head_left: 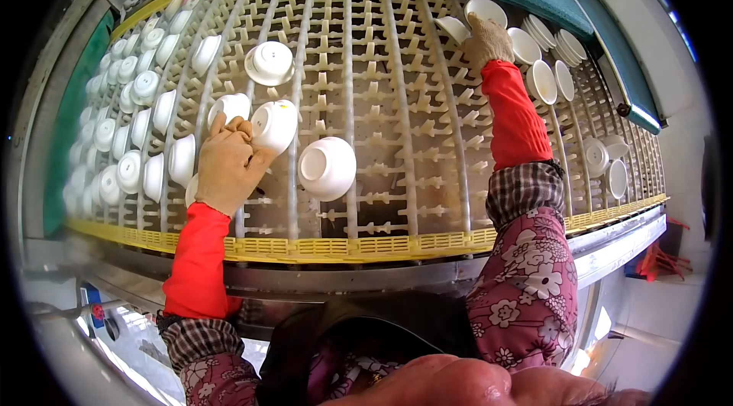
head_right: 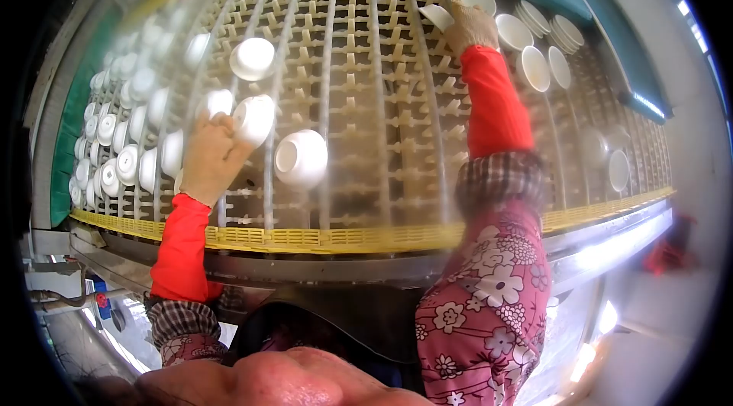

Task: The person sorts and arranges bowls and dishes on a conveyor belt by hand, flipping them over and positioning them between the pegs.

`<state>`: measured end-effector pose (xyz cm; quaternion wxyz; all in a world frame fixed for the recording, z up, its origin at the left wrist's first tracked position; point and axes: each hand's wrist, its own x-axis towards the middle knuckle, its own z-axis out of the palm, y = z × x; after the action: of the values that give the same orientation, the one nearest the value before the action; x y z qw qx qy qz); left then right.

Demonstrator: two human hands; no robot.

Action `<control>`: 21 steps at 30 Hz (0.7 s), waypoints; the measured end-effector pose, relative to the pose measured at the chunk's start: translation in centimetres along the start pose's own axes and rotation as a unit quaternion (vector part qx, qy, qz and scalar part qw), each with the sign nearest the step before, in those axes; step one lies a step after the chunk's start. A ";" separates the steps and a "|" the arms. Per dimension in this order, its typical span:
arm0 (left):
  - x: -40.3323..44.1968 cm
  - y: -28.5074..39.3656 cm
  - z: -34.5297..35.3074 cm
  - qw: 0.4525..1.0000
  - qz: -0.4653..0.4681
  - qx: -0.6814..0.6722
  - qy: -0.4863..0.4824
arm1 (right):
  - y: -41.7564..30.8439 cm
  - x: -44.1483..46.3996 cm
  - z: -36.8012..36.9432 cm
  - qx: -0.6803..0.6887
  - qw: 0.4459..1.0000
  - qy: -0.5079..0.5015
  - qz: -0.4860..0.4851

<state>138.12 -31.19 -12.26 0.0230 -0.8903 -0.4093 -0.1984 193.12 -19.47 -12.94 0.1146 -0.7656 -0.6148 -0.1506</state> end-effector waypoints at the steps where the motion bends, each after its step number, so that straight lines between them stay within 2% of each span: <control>1: 0.0 0.1 0.0 1.000 -0.005 -0.011 0.004 | 0.5 0.1 0.2 -0.017 0.999 0.039 -0.002; 2: 0.2 0.4 0.1 1.000 -0.010 -0.023 0.006 | 0.8 0.1 -1.3 -0.037 0.999 0.018 0.017; 5: 0.2 0.7 0.1 0.998 -0.037 -0.051 0.001 | 5.9 0.5 0.0 -0.091 0.985 0.111 0.093; 7: -0.1 0.6 0.4 0.998 -0.043 -0.043 -0.009 | 6.9 -2.7 -3.1 -0.085 0.976 0.054 0.195; 8: -0.1 0.4 0.6 0.998 -0.050 -0.029 -0.010 | 8.6 -4.1 -1.8 -0.066 0.969 0.053 0.233; 9: -0.1 0.3 0.7 0.998 -0.054 -0.014 -0.011 | 10.2 -4.7 -1.8 -0.012 0.958 -0.072 0.278; 11: 0.0 0.6 1.2 0.998 -0.054 -0.018 0.013 | 11.1 -6.3 0.1 0.019 0.967 -0.057 0.248; 14: 0.1 1.1 1.1 0.997 -0.074 -0.012 0.010 | 11.6 -7.7 1.3 0.028 0.989 -0.022 0.144; 15: 0.5 1.4 1.2 0.997 -0.076 -0.009 0.009 | 10.7 -8.1 0.3 0.091 0.985 -0.056 0.138; 17: 0.5 1.5 1.7 0.996 -0.085 0.003 0.030 | 7.9 -8.6 -1.2 0.192 0.972 -0.024 0.131; 18: 0.6 1.4 2.1 0.996 -0.076 0.016 0.040 | 7.4 -7.8 -0.5 0.233 0.970 -0.002 0.072; 20: 0.9 2.1 2.0 0.996 -0.078 0.033 0.037 | 4.6 -6.7 -0.2 0.468 0.880 -0.064 0.055; 21: 0.8 2.0 2.1 0.996 -0.075 0.033 0.042 | 2.3 -6.3 -0.9 0.444 0.895 -0.020 -0.049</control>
<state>140.78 -31.51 -13.66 0.0549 -0.8468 -0.4796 -0.2234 194.06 -26.05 -14.40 0.4225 -0.6070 -0.6567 0.1475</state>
